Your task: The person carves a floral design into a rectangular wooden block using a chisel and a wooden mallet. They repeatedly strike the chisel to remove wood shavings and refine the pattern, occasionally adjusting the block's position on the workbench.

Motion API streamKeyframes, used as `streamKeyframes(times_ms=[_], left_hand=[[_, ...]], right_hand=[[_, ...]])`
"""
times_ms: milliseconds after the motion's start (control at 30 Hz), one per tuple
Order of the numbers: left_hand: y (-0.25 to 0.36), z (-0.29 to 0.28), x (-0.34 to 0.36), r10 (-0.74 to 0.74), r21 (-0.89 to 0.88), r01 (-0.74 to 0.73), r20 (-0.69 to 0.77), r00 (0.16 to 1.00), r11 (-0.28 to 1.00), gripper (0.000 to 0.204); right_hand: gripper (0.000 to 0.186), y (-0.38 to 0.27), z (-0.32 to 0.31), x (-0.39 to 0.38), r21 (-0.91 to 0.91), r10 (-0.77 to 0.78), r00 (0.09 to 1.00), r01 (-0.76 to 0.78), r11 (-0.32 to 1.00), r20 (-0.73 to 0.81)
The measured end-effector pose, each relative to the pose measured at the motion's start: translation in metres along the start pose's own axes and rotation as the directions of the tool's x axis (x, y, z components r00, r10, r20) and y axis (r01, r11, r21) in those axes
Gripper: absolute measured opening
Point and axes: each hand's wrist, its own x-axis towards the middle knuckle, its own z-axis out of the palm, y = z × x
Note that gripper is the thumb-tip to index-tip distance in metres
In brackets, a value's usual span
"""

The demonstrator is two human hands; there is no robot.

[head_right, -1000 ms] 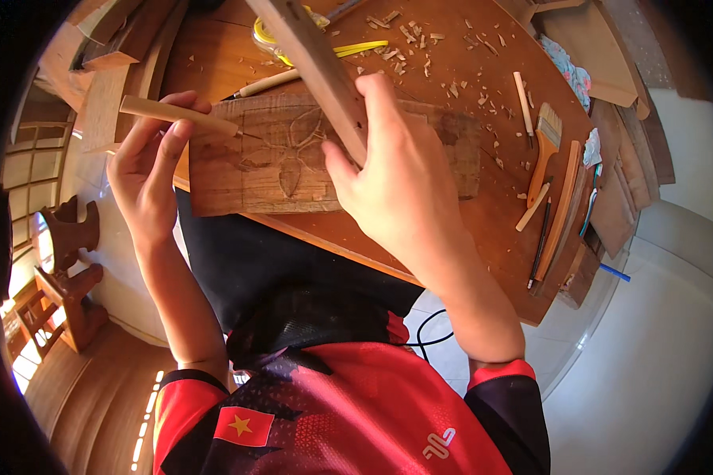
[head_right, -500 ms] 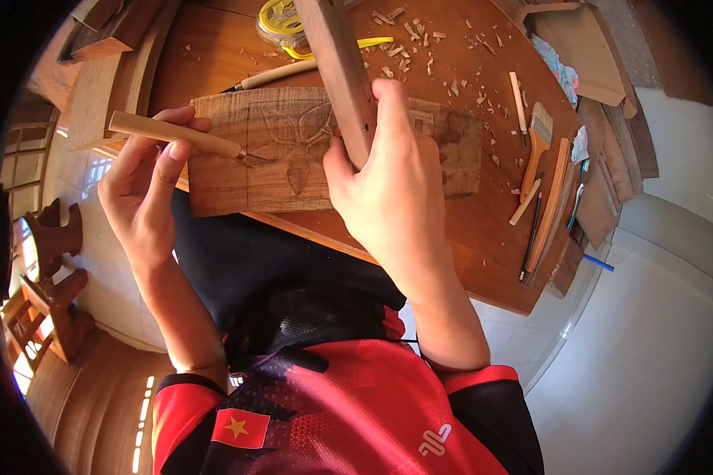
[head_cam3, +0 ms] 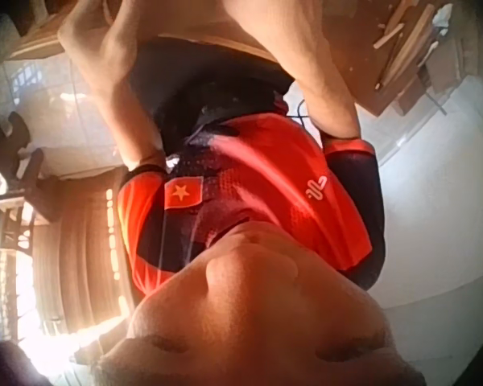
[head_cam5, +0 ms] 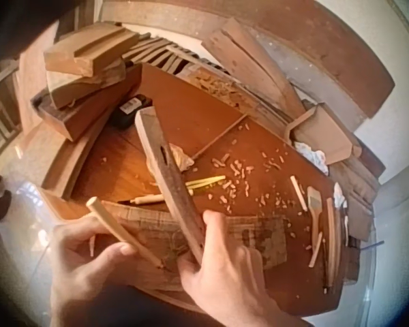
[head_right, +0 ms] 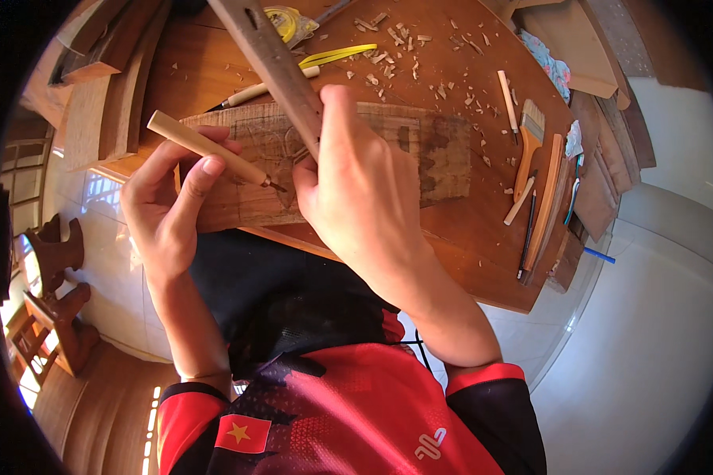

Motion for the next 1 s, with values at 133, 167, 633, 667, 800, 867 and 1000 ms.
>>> streamKeyframes(times_ms=[133,167,633,667,800,867,1000], left_hand=[[-0.005,0.007,0.002,0.007,-0.077,-0.013,-0.076,0.997,0.997,0.02],[-0.007,0.01,0.004,0.025,-0.115,-0.038,-0.114,0.993,0.993,0.019],[-0.008,0.008,0.0,-0.027,-0.03,0.025,-0.051,0.998,0.999,0.022],[-0.006,0.007,0.0,-0.047,-0.02,0.046,-0.024,0.999,0.999,0.023],[-0.007,0.01,-0.001,-0.03,-0.044,0.028,-0.066,0.997,0.999,0.022],[-0.008,0.015,0.0,-0.017,-0.097,0.003,-0.137,0.99,0.995,0.02],[-0.007,0.013,-0.001,-0.026,-0.089,0.016,-0.118,0.993,0.996,0.021]], right_hand=[[0.056,0.006,-0.002,0.01,-0.005,-0.06,0.996,0.06,0.998,0.065],[0.056,0.006,-0.006,0.015,-0.012,-0.057,0.995,0.058,0.998,0.082],[0.042,0.041,-0.011,0.015,0.413,-0.051,0.995,0.01,0.911,0.087],[0.043,0.04,-0.009,0.013,0.375,-0.086,0.994,0.057,0.925,0.061],[0.045,0.029,-0.006,0.013,0.267,-0.054,0.997,0.039,0.963,0.049],[0.044,0.029,-0.004,0.015,0.247,-0.096,0.995,0.088,0.965,0.021],[0.039,0.032,-0.017,0.024,0.19,-0.059,0.996,0.072,0.979,-0.073]])
